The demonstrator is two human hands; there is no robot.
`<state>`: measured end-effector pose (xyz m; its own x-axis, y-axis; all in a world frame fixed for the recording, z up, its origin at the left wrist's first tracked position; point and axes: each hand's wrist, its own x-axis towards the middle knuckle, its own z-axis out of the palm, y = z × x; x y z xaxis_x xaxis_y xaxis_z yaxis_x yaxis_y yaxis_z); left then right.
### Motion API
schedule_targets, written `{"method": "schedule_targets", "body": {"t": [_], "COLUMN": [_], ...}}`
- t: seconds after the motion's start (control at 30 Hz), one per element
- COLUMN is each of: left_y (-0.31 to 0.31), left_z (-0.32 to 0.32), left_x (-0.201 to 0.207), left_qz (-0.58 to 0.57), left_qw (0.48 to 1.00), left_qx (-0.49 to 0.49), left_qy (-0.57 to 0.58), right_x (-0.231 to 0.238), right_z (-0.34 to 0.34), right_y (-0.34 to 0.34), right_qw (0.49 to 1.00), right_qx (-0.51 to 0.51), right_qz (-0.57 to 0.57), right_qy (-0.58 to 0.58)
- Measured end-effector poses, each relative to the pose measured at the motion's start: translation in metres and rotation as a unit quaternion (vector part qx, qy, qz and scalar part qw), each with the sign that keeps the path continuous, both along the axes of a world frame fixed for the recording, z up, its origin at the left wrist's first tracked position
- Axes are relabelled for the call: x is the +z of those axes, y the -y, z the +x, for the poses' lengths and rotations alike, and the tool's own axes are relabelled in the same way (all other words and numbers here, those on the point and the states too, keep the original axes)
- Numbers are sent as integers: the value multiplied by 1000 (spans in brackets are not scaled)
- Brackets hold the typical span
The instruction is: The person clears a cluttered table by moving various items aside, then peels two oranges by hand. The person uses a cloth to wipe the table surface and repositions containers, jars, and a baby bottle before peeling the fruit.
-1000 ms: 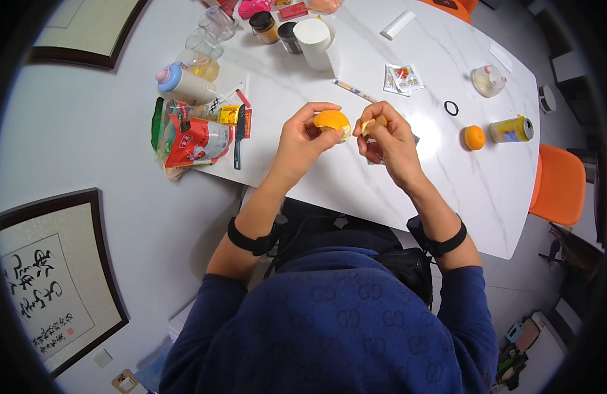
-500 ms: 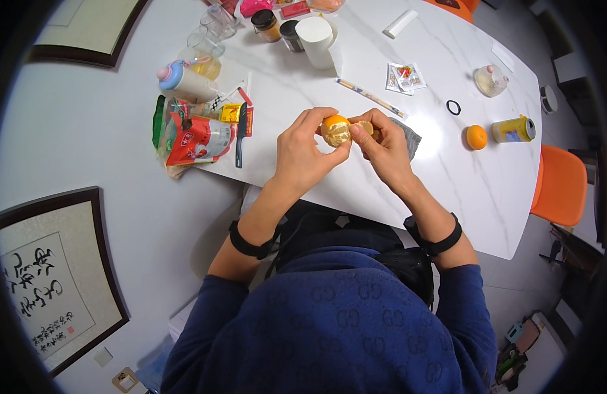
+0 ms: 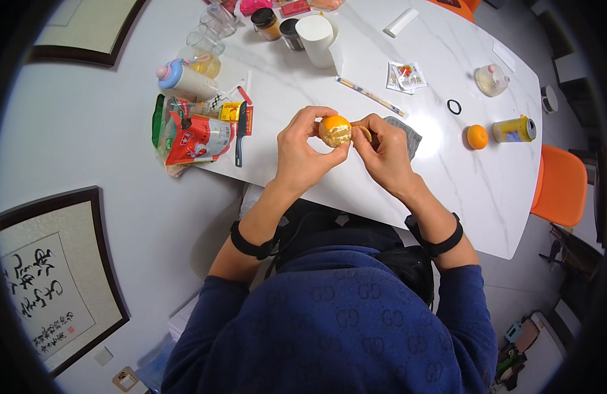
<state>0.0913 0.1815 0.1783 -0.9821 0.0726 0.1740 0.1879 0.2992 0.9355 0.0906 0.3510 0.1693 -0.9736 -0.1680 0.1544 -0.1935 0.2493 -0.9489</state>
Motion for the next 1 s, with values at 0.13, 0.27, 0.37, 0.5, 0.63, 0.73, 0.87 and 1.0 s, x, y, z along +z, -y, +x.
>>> {"method": "schedule_targets", "body": {"t": [0.13, 0.27, 0.37, 0.5, 0.63, 0.73, 0.87, 1.0], "left_y": [-1, -2, -3, -4, 3, 17, 14, 9], "left_z": [0, 1, 0, 0, -1, -7, -7, 2], "left_x": [3, 4, 2, 1, 10, 24, 33, 38], "left_qz": [31, 90, 177, 216, 309, 259, 27, -127], "left_qw": [999, 995, 981, 970, 946, 963, 997, 991], "left_qx": [-16, -30, -46, -40, -15, -40, -64, -46], "left_qy": [10, 41, 69, 103, 99, 68, 27, -12], "right_x": [1, -3, -8, -14, -16, -12, -1, 13], "right_z": [0, 0, 1, 0, -13, -14, -5, -9], "right_y": [0, 3, 2, 2, -8, -17, -7, -6], "right_qw": [1000, 997, 991, 984, 968, 955, 958, 991], "right_qx": [-7, -21, -30, -40, -121, -109, -5, 0], "right_qz": [2, -73, -115, -142, -126, -136, -222, -82], "right_qy": [-28, 13, 64, 98, 179, 238, 181, 102]}}
